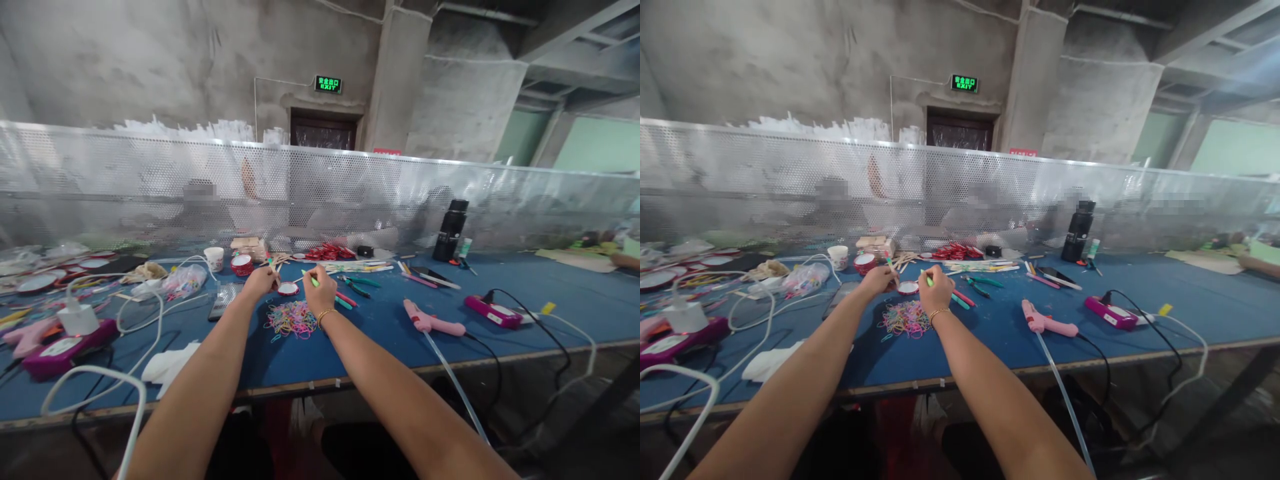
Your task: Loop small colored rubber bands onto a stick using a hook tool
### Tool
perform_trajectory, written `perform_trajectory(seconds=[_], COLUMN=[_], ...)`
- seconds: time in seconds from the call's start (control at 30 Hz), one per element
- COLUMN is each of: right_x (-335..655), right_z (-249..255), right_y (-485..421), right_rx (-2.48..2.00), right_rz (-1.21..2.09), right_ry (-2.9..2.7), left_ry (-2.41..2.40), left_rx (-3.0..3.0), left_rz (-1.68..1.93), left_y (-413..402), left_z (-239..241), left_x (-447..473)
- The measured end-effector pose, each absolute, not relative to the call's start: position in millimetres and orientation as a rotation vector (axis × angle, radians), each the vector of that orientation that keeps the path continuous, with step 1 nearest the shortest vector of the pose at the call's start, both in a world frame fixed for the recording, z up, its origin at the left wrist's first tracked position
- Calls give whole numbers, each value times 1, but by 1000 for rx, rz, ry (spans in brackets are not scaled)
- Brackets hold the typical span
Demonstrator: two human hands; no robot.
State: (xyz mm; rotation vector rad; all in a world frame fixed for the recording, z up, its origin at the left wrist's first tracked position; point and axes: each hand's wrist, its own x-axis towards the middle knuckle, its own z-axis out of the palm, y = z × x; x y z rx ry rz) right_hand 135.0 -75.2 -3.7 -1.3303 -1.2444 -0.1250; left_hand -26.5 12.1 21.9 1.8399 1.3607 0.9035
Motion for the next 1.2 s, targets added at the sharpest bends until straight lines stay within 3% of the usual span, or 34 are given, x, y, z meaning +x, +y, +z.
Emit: perform_trajectory(seconds=[0.17,1.2], right_x=[135,125], right_z=[-4,-12], right_y=[-76,-71], right_rx=[-1336,-1230], right_rz=[-131,-39], right_ry=[-1258,-1531], left_ry=[1342,1271], left_rx=[1812,1715], left_rz=[632,717], left_y=[2,5], left_z=[14,4], left_x=[-12,-3])
